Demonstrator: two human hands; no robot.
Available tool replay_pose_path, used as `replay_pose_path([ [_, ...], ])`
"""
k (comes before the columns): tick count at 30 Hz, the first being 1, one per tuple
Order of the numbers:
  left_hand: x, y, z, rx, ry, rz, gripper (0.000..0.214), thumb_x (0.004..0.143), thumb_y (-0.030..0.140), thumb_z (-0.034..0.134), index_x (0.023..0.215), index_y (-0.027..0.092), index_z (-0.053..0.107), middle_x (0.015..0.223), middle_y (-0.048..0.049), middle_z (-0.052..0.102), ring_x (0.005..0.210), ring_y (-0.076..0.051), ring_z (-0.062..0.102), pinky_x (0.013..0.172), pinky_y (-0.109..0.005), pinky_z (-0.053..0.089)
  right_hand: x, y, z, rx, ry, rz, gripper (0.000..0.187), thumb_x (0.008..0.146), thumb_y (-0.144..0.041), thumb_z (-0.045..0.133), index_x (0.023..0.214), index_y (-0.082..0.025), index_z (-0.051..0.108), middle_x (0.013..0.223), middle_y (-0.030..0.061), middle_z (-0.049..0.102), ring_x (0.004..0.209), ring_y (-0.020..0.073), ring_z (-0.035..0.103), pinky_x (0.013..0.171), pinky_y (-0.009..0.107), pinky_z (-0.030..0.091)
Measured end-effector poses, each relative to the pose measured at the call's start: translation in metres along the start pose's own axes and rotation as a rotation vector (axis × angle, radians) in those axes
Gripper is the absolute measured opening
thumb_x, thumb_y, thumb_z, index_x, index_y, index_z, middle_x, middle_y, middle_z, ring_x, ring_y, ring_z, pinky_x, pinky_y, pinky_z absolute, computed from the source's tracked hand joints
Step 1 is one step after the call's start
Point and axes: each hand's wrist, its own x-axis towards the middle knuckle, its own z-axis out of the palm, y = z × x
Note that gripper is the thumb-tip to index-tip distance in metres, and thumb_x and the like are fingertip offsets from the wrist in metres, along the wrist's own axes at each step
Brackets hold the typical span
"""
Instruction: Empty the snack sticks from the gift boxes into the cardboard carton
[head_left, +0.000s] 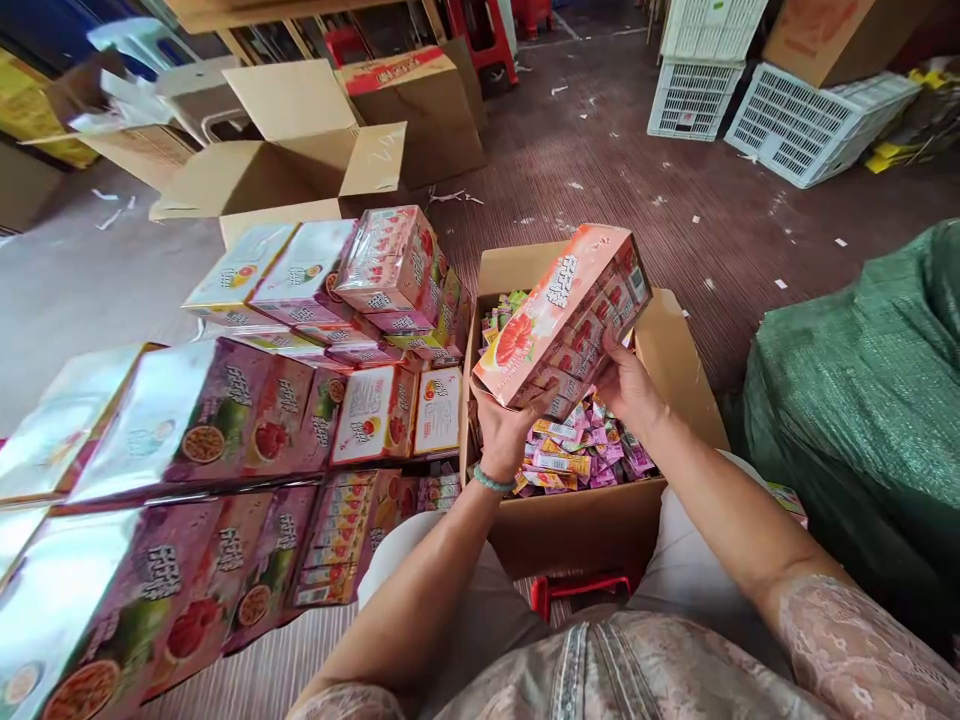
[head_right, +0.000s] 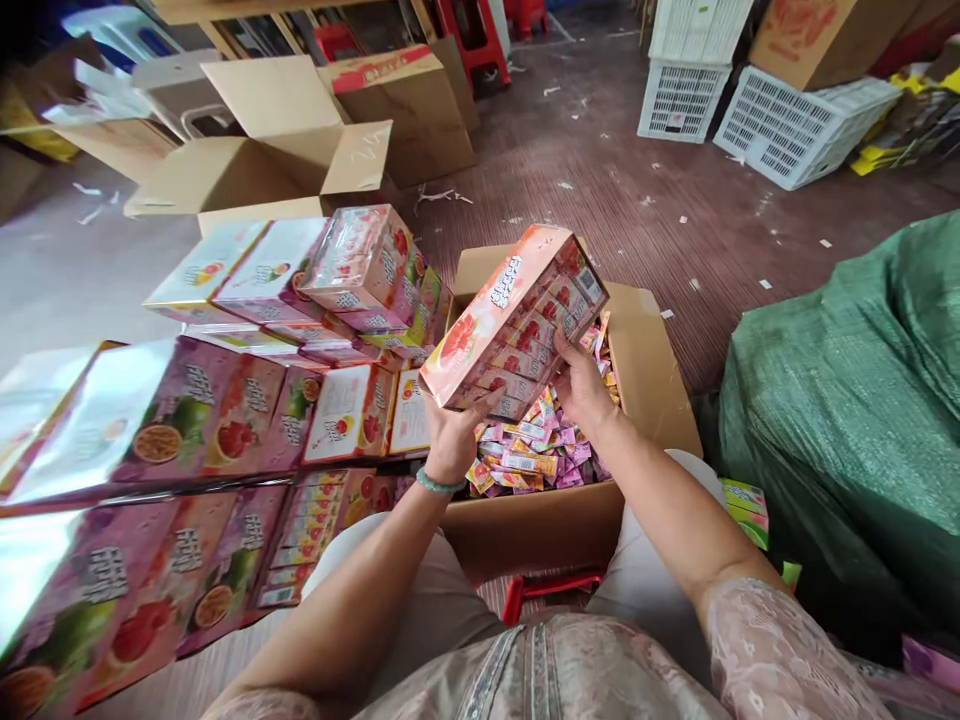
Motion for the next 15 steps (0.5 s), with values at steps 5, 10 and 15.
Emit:
replay_pose_path([
  [5,-0.008,-0.01,0.009,0.005,0.024,-0.033,0.104,0.06,0.054,0.105,0.144,0.023,0.052,0.156,-0.0189,0.061,0.147,-0.036,0.061,0.123,-0.049,0.053,0.002,-0.001,-0.004,-0.012,0.058,0.05,0.034,0.075,-0.033,0.094,0.1,-0.023,0.073,0.099,0.0036,0.084,0.119,0.0278,0.077,0.106,0.045,0.067],
  [10,-0.001,-0.007,-0.002,-0.061,-0.074,-0.14,0.105,0.061,0.079,0.097,0.143,0.023,0.062,0.143,-0.0174,0.071,0.147,-0.038,0.061,0.125,-0.049,0.051,0.0,-0.009,-0.007,-0.003,0.008,0.007,0.043,0.076,-0.039,0.093,0.111,-0.023,0.074,0.104,0.0039,0.084,0.125,0.0287,0.075,0.113,0.05,0.063],
  [15,0.029,0.003,-0.027,-0.197,-0.274,-0.391,0.117,0.082,0.11,0.03,0.132,0.015,0.076,0.12,-0.021,0.079,0.135,-0.042,0.07,0.113,-0.058,0.06,-0.001,-0.018,-0.008,-0.041,-0.103,0.133,0.037,0.08,-0.036,0.091,0.111,-0.022,0.076,0.102,0.0046,0.085,0.12,0.0288,0.077,0.11,0.05,0.064],
])
